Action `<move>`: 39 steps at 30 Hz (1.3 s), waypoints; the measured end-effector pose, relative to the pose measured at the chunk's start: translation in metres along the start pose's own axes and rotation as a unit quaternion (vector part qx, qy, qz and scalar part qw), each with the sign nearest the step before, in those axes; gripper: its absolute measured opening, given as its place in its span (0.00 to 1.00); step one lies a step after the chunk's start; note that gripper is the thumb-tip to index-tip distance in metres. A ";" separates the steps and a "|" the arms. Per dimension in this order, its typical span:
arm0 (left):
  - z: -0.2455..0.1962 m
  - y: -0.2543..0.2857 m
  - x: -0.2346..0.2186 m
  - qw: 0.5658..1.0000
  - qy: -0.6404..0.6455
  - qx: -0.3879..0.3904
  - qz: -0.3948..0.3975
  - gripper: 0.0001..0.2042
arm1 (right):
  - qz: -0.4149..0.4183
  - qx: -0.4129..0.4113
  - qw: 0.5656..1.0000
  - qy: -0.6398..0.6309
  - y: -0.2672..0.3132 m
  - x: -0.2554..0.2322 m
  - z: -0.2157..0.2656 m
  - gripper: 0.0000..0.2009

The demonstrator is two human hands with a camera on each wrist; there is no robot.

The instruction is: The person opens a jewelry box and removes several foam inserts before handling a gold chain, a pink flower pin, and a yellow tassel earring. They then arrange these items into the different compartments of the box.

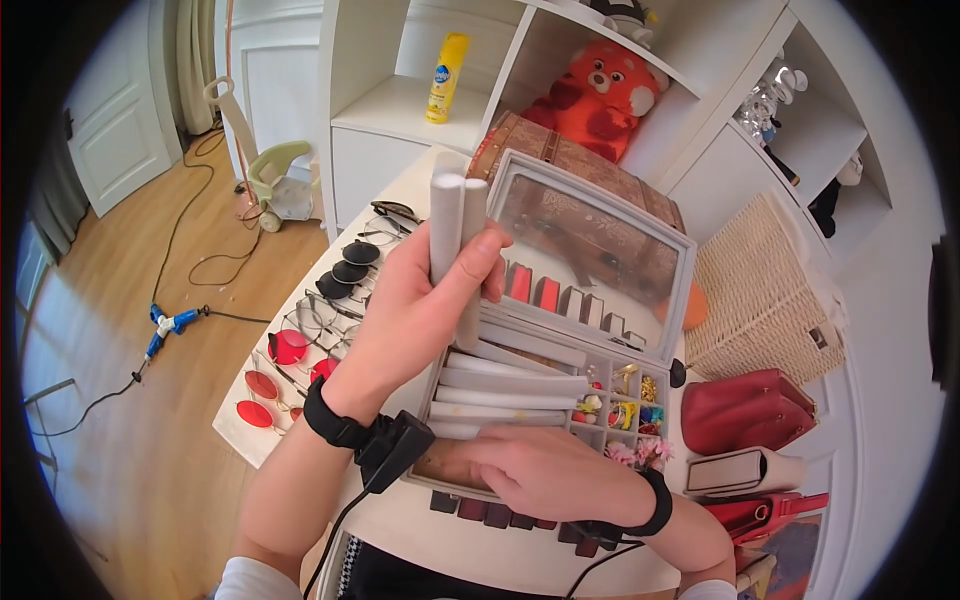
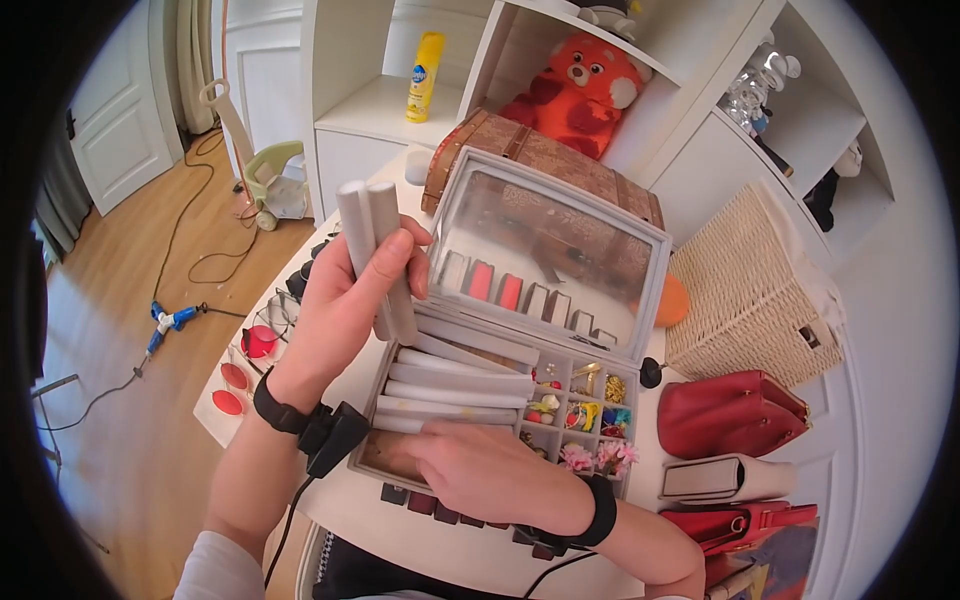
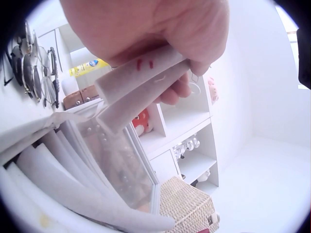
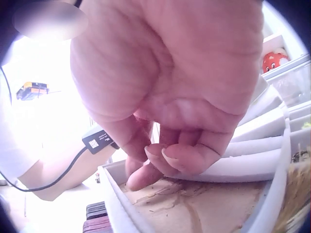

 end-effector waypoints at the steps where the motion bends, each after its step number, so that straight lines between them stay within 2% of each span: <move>1: 0.000 0.000 0.000 1.000 0.000 -0.003 -0.001 0.17 | -0.039 0.000 0.999 0.006 0.001 0.002 -0.001 0.13; 2: 0.000 0.001 0.000 1.000 0.001 -0.004 -0.002 0.17 | -0.077 -0.001 0.997 0.012 0.001 0.004 -0.002 0.13; 6: 0.001 0.000 0.000 1.000 0.001 -0.007 0.002 0.16 | -0.106 -0.041 0.993 0.042 -0.001 0.013 -0.007 0.13; 9: 0.003 0.000 0.000 1.000 -0.004 -0.003 0.001 0.16 | -0.087 -0.041 0.993 0.071 -0.003 0.009 -0.001 0.13; 15: 0.000 0.000 -0.001 1.000 0.001 -0.008 -0.005 0.15 | -0.080 -0.050 0.995 0.045 -0.012 0.011 0.002 0.14; 18: -0.001 0.000 -0.001 1.000 0.006 -0.009 -0.002 0.15 | -0.032 -0.071 0.996 0.034 -0.011 0.006 0.006 0.14; 20: -0.001 -0.001 -0.001 1.000 0.010 -0.011 -0.002 0.15 | -0.100 -0.018 0.993 0.064 -0.008 0.005 0.007 0.13; 21: -0.001 -0.001 -0.001 1.000 0.012 -0.012 -0.002 0.16 | -0.096 -0.018 0.993 0.064 -0.006 0.005 0.006 0.13; 23: 0.001 -0.001 -0.002 1.000 0.015 -0.013 -0.002 0.16 | -0.159 -0.053 0.973 0.158 0.000 0.005 0.006 0.13; 29: 0.002 0.000 -0.002 1.000 -0.007 -0.006 0.005 0.15 | -0.201 -0.017 0.945 0.259 0.015 0.014 0.007 0.10; 33: 0.002 0.000 -0.001 1.000 -0.024 -0.013 0.004 0.15 | -0.196 0.021 0.936 0.291 0.019 0.020 0.012 0.11; 35: 0.003 -0.001 0.000 0.999 -0.032 -0.011 0.003 0.15 | -0.223 0.033 0.921 0.317 0.020 0.021 0.011 0.12; 39: 0.002 -0.001 -0.001 1.000 -0.007 -0.002 0.001 0.17 | -0.206 0.002 0.918 0.339 0.020 0.019 0.007 0.18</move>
Point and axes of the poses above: each hand's wrist, its own y-axis away from the middle knuckle, its own x-axis out of the palm, z = x × y, the point moved 1 cm from there along -y, towards the middle knuckle, and after that the axes turned 6 degrees about -x, right-handed, at the moved point
